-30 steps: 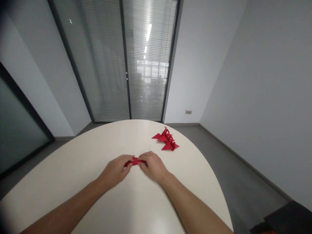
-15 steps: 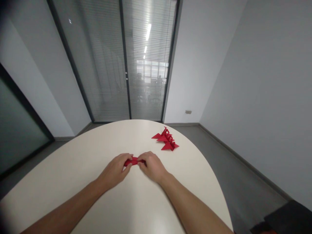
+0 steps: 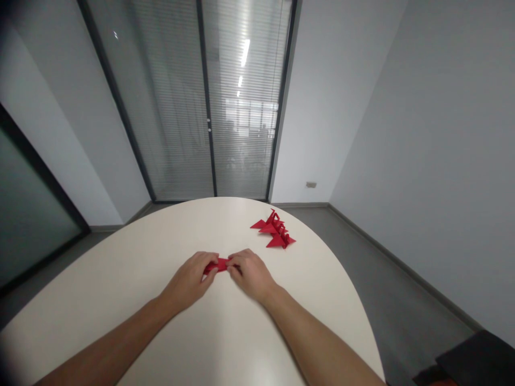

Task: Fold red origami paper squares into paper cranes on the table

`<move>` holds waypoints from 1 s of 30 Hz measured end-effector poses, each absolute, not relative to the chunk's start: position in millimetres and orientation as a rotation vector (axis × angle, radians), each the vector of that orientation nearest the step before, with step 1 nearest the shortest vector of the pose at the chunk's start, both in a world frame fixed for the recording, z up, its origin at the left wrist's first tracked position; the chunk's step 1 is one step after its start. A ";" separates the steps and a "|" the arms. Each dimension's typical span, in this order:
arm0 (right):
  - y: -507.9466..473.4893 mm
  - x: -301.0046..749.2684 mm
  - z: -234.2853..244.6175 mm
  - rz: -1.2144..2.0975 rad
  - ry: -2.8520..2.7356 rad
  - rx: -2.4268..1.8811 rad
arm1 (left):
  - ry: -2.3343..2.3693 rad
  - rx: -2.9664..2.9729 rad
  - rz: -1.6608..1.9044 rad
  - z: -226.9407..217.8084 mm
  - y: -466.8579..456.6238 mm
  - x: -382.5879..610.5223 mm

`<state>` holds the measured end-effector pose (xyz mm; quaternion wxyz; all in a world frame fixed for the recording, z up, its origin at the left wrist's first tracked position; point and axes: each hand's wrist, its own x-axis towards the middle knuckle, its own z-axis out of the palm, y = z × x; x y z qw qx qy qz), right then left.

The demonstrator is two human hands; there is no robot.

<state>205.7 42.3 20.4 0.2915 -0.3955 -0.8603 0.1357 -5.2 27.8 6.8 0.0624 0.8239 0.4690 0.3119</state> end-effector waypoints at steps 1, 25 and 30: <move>42.6 205.2 20.6 0.373 -2.284 -1.050 | 1.384 2.501 0.953 7.5 27.7 -5.1; 47.8 204.6 10.1 0.478 -2.214 -1.022 | 1.348 2.545 0.949 8.6 28.0 -4.0; 45.6 204.3 14.3 0.417 -2.279 -1.031 | 1.369 2.541 0.927 12.2 26.1 -3.1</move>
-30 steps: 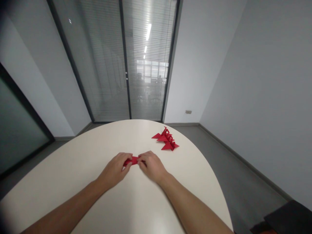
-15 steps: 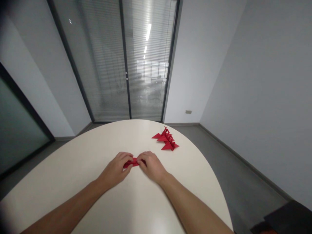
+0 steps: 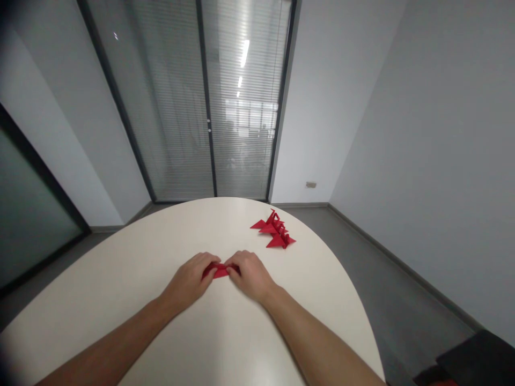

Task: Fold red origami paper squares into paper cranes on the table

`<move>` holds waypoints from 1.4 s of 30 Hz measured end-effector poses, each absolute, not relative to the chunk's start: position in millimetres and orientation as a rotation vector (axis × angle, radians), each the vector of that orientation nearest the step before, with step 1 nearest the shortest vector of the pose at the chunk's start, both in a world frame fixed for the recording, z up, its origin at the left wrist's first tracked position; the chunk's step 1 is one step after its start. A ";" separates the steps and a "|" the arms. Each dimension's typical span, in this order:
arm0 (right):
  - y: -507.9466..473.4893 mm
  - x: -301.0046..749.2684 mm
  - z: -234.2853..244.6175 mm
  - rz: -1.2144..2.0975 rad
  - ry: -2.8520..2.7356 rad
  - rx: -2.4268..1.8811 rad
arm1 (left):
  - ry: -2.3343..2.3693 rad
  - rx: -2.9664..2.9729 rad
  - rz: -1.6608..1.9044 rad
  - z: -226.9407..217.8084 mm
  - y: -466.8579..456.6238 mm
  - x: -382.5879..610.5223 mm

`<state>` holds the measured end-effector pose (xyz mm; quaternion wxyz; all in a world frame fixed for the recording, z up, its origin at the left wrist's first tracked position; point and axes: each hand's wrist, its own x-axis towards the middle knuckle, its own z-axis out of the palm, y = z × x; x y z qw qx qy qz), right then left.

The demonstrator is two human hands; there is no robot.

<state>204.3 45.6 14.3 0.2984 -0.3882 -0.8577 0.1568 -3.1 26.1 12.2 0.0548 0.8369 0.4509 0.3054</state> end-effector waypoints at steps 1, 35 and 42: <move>45.4 204.4 15.3 0.411 -2.285 -1.035 | 1.376 2.544 0.920 12.3 26.0 -3.1; 45.3 206.7 14.3 0.594 -2.200 -0.970 | 1.362 2.609 1.057 14.7 22.2 -5.6; 42.8 204.7 18.3 0.808 -2.076 -0.941 | 1.351 2.736 1.095 13.3 25.9 -7.5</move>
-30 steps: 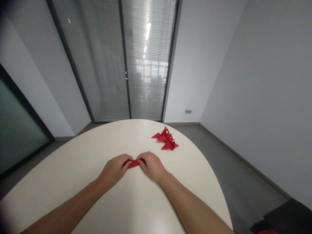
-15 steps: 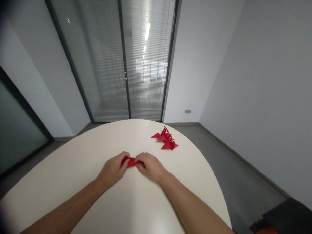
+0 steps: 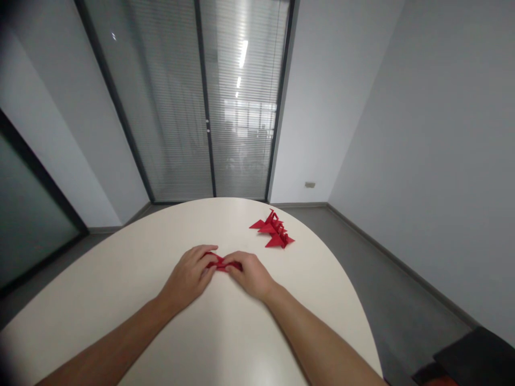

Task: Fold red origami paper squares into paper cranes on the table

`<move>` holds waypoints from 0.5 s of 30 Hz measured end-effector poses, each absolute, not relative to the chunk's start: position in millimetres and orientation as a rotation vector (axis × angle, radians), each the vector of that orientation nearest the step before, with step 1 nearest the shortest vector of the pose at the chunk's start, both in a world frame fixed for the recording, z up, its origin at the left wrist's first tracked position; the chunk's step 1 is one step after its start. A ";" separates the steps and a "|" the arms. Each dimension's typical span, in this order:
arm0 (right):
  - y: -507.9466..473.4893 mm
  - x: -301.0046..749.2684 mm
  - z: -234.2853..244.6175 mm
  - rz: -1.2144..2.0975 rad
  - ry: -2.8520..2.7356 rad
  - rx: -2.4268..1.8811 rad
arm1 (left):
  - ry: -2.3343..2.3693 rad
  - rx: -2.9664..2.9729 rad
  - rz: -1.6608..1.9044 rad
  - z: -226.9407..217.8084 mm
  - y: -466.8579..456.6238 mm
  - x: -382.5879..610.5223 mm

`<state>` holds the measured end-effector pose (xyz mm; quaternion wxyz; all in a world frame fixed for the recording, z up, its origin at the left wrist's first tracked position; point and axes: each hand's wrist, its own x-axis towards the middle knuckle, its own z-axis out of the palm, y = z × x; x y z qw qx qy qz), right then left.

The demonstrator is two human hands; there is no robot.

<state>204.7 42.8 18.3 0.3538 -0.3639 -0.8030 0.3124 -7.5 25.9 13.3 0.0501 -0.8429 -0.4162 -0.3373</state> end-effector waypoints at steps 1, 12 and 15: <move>43.0 204.1 18.2 0.825 -2.059 -0.936 | -1.259 -2.567 -1.009 13.8 25.9 -7.8; 46.1 205.5 13.5 0.666 -2.142 -0.989 | -1.267 -2.566 -0.943 11.1 28.8 -7.4; 46.9 206.6 11.1 0.552 -2.193 -0.997 | -1.288 -2.607 -0.879 10.6 28.8 -6.3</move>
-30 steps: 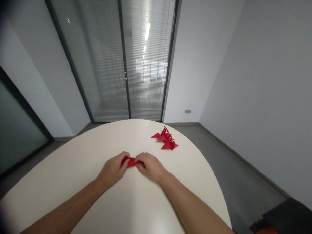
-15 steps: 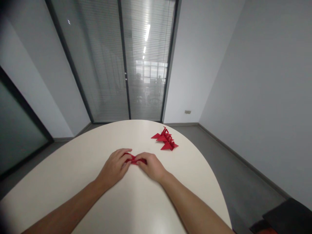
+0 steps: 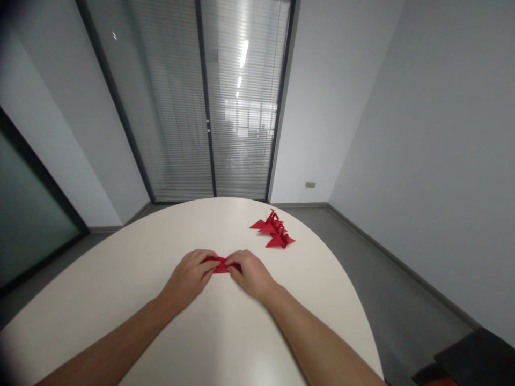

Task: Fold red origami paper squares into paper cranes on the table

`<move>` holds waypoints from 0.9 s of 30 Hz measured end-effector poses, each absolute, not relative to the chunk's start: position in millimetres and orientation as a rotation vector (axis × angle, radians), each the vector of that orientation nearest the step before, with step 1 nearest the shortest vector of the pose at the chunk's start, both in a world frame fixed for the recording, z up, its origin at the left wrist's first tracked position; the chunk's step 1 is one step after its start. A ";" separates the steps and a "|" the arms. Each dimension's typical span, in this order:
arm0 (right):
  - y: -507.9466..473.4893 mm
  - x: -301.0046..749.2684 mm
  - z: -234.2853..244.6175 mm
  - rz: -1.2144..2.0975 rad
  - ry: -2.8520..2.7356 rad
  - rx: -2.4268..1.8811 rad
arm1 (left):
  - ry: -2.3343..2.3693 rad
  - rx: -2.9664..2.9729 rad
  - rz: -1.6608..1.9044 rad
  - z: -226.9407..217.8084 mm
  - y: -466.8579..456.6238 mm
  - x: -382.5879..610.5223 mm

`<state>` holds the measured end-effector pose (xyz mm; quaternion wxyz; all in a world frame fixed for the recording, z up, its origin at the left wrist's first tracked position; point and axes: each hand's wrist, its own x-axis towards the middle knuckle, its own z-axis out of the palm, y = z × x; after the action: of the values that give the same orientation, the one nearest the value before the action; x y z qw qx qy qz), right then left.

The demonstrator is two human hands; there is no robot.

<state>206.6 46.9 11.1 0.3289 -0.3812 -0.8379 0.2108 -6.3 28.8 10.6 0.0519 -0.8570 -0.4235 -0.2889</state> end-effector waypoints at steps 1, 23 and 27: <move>46.9 206.6 11.0 0.522 -2.204 -0.993 | -1.303 -2.618 -0.852 10.7 28.6 -6.1; 42.3 198.3 16.3 0.466 -2.204 -1.096 | -1.500 -2.642 -0.768 15.4 24.6 -2.7; 43.6 198.4 13.0 0.488 -2.151 -1.123 | -1.475 -2.654 -0.801 13.6 24.8 -2.3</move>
<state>198.4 43.6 13.0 0.3270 -0.4286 -0.8214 0.1863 -2.3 24.8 13.6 0.0010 -0.8452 -0.4697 -0.2551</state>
